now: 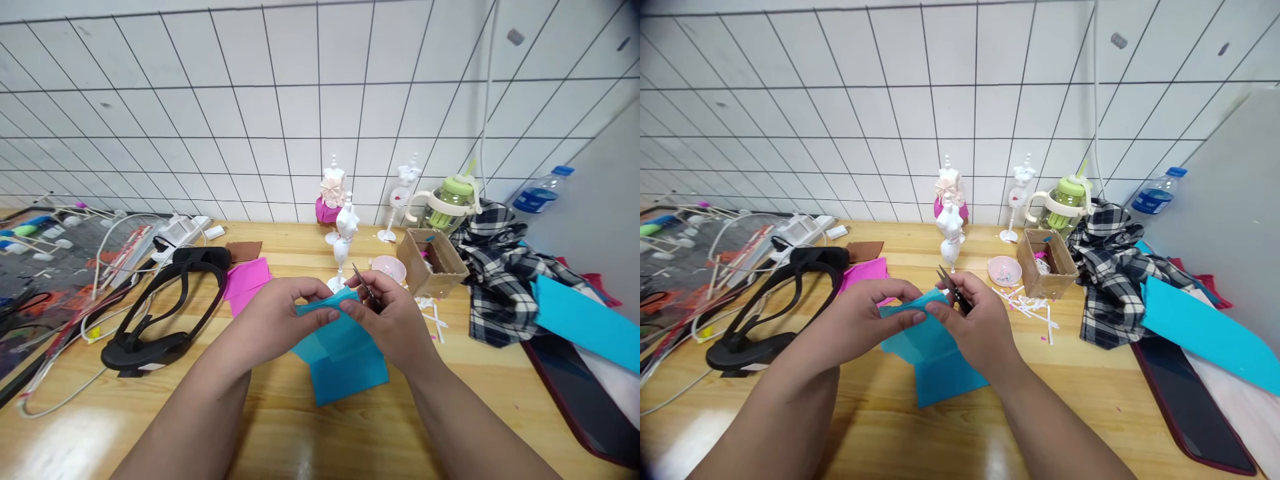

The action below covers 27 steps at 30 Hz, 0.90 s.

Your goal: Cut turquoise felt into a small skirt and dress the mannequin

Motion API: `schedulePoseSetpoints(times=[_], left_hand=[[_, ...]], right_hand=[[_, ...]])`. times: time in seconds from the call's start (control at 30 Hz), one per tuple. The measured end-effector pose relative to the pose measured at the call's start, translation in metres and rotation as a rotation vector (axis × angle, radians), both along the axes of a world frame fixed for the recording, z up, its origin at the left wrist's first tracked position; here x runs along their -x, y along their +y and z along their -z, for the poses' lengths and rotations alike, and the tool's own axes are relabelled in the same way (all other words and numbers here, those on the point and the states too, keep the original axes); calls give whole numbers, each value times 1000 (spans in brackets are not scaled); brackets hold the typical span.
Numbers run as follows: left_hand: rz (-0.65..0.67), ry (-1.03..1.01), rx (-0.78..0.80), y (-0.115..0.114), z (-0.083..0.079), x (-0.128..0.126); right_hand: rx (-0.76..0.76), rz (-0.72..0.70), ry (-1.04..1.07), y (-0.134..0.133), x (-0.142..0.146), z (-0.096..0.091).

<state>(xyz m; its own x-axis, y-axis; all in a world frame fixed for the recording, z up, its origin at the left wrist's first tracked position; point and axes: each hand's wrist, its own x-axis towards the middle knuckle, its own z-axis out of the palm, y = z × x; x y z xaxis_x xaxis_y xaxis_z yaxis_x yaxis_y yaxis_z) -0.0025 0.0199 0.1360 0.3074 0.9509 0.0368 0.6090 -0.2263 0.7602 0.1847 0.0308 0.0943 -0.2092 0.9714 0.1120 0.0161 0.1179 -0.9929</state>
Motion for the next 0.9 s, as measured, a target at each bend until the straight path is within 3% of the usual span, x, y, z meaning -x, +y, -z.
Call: schedulePoseSetpoints(times=[0.23,0.4,0.53,0.7,0.9], left_hand=[[-12,-19,-14,-2,2,5],[-81,-2,-50,-3,1,9],[-99,-23,-147,-5,-2,18],[-216,-43,-184,-6,-6,35],[-347,-44,-198,-3,-6,46]], right_hand=[[3,-57,-30,-2,1,0],[-6,-174,-147,-1,1,3],[44,-228,-219,2,1,5],[53,-368,-261,3,-3,2],[-12,-96,-181,3,-3,1]])
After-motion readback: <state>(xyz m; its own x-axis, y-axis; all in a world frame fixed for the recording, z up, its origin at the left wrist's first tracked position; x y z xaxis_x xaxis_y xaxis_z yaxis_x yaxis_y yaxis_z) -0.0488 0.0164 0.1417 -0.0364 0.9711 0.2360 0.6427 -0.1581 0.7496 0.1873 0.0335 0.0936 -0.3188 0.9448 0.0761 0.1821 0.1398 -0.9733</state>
